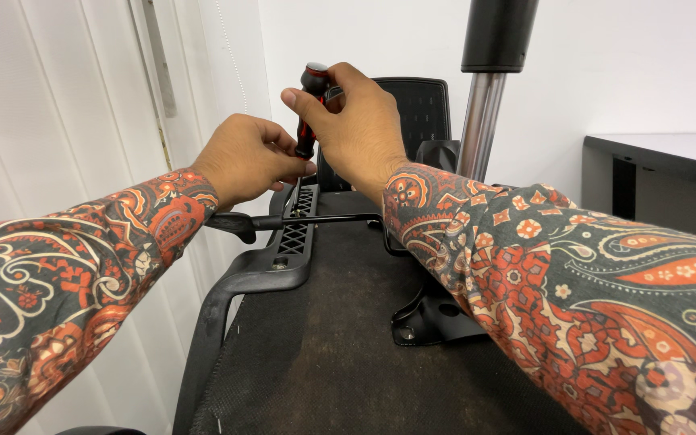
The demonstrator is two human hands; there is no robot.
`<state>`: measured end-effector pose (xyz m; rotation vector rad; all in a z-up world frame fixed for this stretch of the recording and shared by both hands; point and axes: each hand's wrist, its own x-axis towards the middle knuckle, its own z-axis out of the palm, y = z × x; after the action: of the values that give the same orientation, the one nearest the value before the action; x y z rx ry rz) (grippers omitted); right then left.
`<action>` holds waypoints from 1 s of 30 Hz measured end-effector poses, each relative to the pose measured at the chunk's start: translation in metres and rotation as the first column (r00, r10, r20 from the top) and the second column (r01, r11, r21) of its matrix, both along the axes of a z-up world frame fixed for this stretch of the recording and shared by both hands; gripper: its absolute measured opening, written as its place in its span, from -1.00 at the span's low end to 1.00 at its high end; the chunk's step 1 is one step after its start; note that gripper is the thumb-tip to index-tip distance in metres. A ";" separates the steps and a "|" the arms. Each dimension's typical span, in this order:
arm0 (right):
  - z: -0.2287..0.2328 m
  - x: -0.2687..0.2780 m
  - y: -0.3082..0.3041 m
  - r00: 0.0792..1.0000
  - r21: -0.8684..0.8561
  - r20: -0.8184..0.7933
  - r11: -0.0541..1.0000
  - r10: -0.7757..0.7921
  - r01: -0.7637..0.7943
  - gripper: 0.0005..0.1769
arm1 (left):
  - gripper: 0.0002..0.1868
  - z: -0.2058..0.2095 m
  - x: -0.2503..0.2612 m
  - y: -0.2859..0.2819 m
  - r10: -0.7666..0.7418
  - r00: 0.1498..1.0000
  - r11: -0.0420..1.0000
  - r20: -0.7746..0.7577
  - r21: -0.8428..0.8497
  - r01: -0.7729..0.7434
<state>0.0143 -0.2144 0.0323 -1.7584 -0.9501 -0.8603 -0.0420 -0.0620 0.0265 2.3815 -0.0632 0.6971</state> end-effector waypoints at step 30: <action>-0.013 0.012 -0.001 0.946 -0.033 -0.282 0.984 0.159 -0.175 -0.62 | -0.78 0.003 0.027 0.001 -0.156 0.984 0.987 -0.087 -0.044 0.152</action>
<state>0.0264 -0.2157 0.0195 -1.7621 -0.9271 -0.4659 -0.0147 -0.0607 0.0300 2.3396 -0.1923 0.5128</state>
